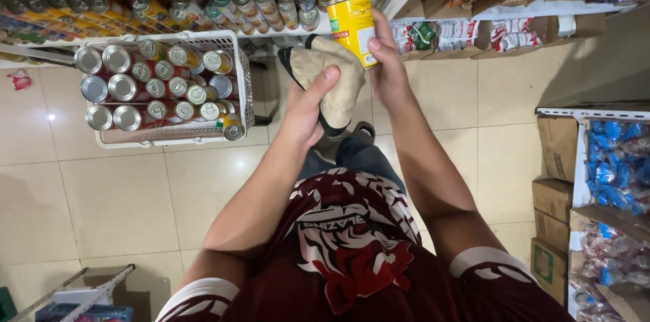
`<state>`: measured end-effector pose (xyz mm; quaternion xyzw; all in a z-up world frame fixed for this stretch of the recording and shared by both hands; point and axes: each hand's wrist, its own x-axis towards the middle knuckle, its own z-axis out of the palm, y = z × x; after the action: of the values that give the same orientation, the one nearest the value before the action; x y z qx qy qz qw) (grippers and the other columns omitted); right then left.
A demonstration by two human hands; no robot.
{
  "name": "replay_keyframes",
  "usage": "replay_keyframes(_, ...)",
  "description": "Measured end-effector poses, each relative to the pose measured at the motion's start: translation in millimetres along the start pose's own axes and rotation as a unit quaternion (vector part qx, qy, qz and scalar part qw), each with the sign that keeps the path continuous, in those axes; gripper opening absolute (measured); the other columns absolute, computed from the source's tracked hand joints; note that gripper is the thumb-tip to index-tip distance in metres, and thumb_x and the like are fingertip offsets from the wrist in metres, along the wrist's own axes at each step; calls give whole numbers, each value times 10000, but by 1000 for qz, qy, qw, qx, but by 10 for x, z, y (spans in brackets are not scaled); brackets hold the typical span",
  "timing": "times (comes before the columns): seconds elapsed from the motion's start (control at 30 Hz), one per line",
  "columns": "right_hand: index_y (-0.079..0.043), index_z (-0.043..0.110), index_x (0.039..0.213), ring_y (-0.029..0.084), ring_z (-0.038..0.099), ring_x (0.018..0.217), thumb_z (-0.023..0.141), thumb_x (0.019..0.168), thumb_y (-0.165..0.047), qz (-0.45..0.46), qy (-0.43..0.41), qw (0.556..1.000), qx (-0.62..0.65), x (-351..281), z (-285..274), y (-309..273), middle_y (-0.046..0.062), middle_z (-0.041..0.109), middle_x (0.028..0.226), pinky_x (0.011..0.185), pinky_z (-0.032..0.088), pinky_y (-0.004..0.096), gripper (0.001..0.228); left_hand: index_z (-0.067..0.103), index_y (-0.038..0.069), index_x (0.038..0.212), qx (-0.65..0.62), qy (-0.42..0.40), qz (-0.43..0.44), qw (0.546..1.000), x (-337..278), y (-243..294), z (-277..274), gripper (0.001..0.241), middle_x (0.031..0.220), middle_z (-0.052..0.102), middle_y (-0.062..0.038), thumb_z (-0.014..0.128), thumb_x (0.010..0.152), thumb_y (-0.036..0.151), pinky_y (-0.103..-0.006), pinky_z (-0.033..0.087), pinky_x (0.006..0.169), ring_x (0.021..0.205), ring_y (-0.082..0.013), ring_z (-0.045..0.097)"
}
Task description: Wiping individual cans with a cloth and placing them onto grocery shelves.
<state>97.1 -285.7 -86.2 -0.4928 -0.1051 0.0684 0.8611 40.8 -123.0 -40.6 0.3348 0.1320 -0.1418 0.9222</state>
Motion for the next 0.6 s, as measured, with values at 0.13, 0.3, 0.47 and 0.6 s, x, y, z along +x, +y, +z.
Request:
replay_keyframes(0.13,-37,318,1491,354,549,1288,565,964,-262,-23,16,989,-145,8,144,-190,249,521,1438,1063,476,453,624,677,-59,1131,261,-8,133,956,-3,136,62,298,993,745,-124,778,872,48,-268,587,752,814,-168,696)
replay_keyframes(0.3,-112,478,1338,278,651,1165,700,972,-117,18,33,998,-45,49,98,-269,153,641,1294,1021,584,405,429,556,-44,1364,389,-51,221,893,-115,319,231,555,1184,691,-128,792,868,34,-293,563,925,1001,-195,674)
replay_keyframes(0.47,2,571,1357,171,690,1006,655,970,-62,66,68,995,41,49,88,-475,133,689,1187,916,592,269,402,456,-86,1475,240,-118,208,941,-32,246,57,594,1529,515,-221,681,929,-29,-425,444,1227,1425,-330,536)
replay_keyframes(0.6,-5,473,1486,176,658,1128,619,1013,-74,49,58,995,67,81,141,-456,142,640,1306,1001,578,280,500,468,-70,1477,186,-70,148,969,-11,209,61,584,1518,540,-194,690,940,-4,-388,522,1130,1316,-283,604)
